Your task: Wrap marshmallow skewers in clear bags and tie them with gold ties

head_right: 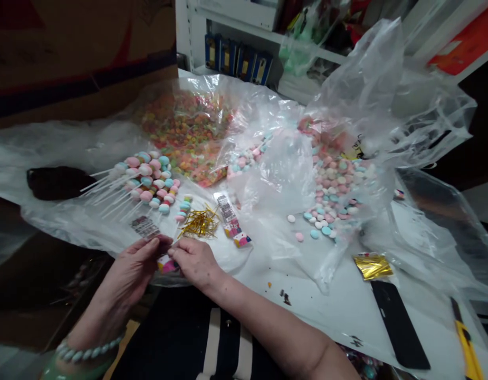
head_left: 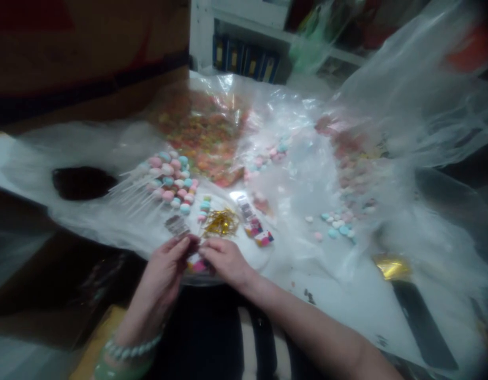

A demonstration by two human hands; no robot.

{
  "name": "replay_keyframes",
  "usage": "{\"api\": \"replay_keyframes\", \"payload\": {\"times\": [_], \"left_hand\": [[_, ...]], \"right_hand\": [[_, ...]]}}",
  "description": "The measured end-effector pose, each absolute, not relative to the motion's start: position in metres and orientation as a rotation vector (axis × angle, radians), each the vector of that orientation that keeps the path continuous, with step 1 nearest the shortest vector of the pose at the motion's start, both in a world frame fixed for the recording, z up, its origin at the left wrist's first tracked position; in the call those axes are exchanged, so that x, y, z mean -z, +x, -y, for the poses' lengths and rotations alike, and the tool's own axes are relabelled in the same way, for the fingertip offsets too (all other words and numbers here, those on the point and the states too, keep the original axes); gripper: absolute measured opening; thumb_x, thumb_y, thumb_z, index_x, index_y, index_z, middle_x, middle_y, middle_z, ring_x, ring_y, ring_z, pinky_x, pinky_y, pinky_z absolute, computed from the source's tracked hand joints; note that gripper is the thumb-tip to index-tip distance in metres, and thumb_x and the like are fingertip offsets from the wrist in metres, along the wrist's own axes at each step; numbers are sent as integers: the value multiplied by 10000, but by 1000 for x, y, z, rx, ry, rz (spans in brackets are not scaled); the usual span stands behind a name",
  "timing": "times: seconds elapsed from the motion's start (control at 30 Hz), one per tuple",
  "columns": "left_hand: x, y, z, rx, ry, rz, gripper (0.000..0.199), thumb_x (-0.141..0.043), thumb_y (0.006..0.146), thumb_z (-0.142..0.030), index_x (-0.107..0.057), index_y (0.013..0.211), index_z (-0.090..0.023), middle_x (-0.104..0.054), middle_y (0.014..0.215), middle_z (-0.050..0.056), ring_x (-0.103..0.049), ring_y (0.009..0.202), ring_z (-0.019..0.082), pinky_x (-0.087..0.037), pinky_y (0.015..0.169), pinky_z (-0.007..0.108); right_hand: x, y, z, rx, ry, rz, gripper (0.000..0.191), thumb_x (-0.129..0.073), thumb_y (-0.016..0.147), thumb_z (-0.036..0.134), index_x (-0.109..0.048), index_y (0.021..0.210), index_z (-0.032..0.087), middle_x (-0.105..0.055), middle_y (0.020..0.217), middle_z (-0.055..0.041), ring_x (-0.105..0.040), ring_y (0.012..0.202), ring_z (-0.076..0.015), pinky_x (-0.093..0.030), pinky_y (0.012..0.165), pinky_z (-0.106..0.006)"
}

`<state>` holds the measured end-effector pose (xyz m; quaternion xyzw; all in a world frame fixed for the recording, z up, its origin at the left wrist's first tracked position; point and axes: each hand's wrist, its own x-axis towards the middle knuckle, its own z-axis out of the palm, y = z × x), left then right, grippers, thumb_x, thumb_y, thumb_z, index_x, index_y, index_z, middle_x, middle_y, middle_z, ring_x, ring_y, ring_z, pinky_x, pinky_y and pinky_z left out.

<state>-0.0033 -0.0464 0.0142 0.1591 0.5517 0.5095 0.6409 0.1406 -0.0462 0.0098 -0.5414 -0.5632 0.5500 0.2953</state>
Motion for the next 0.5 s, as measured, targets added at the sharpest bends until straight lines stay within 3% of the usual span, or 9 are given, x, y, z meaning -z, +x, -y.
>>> {"api": "replay_keyframes", "payload": {"times": [0.1,0.2,0.33,0.5], "left_hand": [[-14,-23,43,-1244,254,-1347,85,-776,667,-153,-719,722,-122,-697,702,42,-630,622,151,-530,519,233],[-16,-33,40,-1254,221,-1335,48,-716,727,-124,-693,687,-111,-673,657,37,-611,584,134,-524,498,213],[-19,-36,38,-1204,195,-1239,77,-695,749,-100,-677,675,-94,-657,649,45,-606,585,132,-529,501,215],[-10,-40,39,-1175,233,-1168,140,-795,686,-162,-664,684,-112,-638,648,34,-594,572,147,-529,465,246]], "right_hand": [[-6,126,36,-891,-1655,1956,185,-514,961,305,-642,875,204,-709,886,-32,-648,840,-171,-465,751,-271],[-1,111,29,-502,-1776,2275,233,-479,992,342,-624,1058,171,-712,1042,-115,-669,911,-230,-476,748,-310],[-3,102,16,-289,-1723,2417,222,-456,988,295,-619,1077,175,-694,1077,-140,-665,872,-224,-464,698,-289],[-18,109,-55,-236,-1739,2362,326,-386,976,166,-665,1144,176,-700,1100,-133,-645,976,-240,-461,797,-304]]}}
